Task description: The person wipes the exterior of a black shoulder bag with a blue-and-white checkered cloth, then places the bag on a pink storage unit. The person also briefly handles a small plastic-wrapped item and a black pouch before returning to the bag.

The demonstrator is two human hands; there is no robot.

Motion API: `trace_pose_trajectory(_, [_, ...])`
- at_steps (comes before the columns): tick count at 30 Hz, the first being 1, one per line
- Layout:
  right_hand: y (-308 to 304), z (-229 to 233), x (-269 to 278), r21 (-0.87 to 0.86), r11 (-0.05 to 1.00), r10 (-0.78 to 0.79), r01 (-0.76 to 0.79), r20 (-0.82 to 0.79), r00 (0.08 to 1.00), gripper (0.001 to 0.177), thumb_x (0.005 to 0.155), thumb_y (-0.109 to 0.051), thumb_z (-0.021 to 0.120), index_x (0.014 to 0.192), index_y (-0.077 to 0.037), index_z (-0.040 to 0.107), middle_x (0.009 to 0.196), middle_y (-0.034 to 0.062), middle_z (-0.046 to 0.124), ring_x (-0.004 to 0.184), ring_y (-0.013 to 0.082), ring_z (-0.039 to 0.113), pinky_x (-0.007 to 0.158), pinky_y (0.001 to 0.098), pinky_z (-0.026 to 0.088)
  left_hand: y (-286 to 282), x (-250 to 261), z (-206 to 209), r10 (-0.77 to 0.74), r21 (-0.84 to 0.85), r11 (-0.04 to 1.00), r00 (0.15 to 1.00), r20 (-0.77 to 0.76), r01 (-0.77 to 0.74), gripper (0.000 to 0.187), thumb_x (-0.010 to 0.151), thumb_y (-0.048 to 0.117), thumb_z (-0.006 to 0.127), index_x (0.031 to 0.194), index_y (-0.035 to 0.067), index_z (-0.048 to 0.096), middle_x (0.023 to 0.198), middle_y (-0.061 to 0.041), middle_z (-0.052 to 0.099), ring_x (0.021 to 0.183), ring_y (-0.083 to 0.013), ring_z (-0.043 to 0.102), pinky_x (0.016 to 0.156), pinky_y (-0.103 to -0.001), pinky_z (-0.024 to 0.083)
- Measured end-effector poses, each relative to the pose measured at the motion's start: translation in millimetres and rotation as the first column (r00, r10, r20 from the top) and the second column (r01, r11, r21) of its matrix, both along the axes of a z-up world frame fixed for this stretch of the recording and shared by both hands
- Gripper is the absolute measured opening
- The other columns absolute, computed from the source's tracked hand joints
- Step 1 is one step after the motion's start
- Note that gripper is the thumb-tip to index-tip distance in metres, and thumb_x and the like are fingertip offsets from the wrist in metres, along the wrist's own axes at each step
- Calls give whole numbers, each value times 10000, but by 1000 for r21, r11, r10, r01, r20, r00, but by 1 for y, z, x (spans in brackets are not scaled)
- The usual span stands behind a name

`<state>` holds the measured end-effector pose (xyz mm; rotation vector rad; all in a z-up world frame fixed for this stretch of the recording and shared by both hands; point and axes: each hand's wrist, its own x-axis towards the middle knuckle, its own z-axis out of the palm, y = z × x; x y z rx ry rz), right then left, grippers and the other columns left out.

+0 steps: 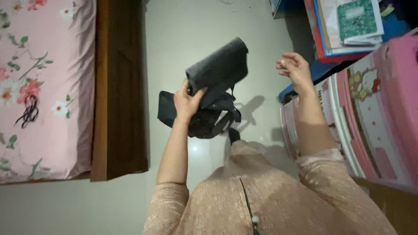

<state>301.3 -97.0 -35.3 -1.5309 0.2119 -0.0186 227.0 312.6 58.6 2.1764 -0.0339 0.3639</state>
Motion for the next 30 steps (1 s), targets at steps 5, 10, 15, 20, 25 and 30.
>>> trace_pose_trajectory(5, [-38,-26,83,-78,994,-84,72,-153,985,298,998,-131,636,1291,-73,630,1092,77,747,973,166,724,765,302,602,-23,92,11,-9,-26,1000,989,150,13,449,824,325,830,1155,66,670,960,-173,765,894,-352,761,732,-411,574])
trace_pose_trajectory(10, [-83,-77,197,2,993,-117,117,-32,993,507,977,-75,681,1446,-64,489,1084,101,713,906,180,698,712,332,561,-50,183,-4,56,-19,998,997,48,-55,442,813,338,847,1117,70,669,907,-170,755,880,-353,759,710,-407,574])
trace_pose_trajectory(15, [-106,-101,311,-185,958,-213,218,50,976,751,919,-100,764,1556,-124,366,1231,106,645,944,181,689,711,351,586,-74,282,-25,19,65,998,996,90,-25,422,815,341,856,1057,64,649,881,-171,746,855,-383,739,703,-431,566])
trace_pose_trajectory(20, [-127,-106,377,-426,830,-346,359,111,932,895,891,-177,847,1594,-80,300,1386,199,559,1141,297,609,901,417,518,-80,362,-50,-117,97,989,991,57,111,412,835,329,824,1119,75,669,933,-186,743,871,-404,716,716,-461,557])
trace_pose_trajectory(25, [-180,-80,474,-574,621,-355,533,400,845,1062,869,-253,909,1611,31,206,1588,323,352,1463,437,401,1211,492,342,-116,454,-59,-204,199,964,972,116,179,410,794,333,839,1062,78,663,928,-210,719,873,-433,683,720,-496,541])
trace_pose_trajectory(30, [-205,-81,515,-791,402,-438,461,276,855,1197,840,-432,973,1622,15,184,1612,360,267,1491,564,213,1233,578,168,-140,504,-52,-237,207,952,971,35,225,381,780,281,820,1039,75,630,863,-192,701,832,-424,679,689,-494,526])
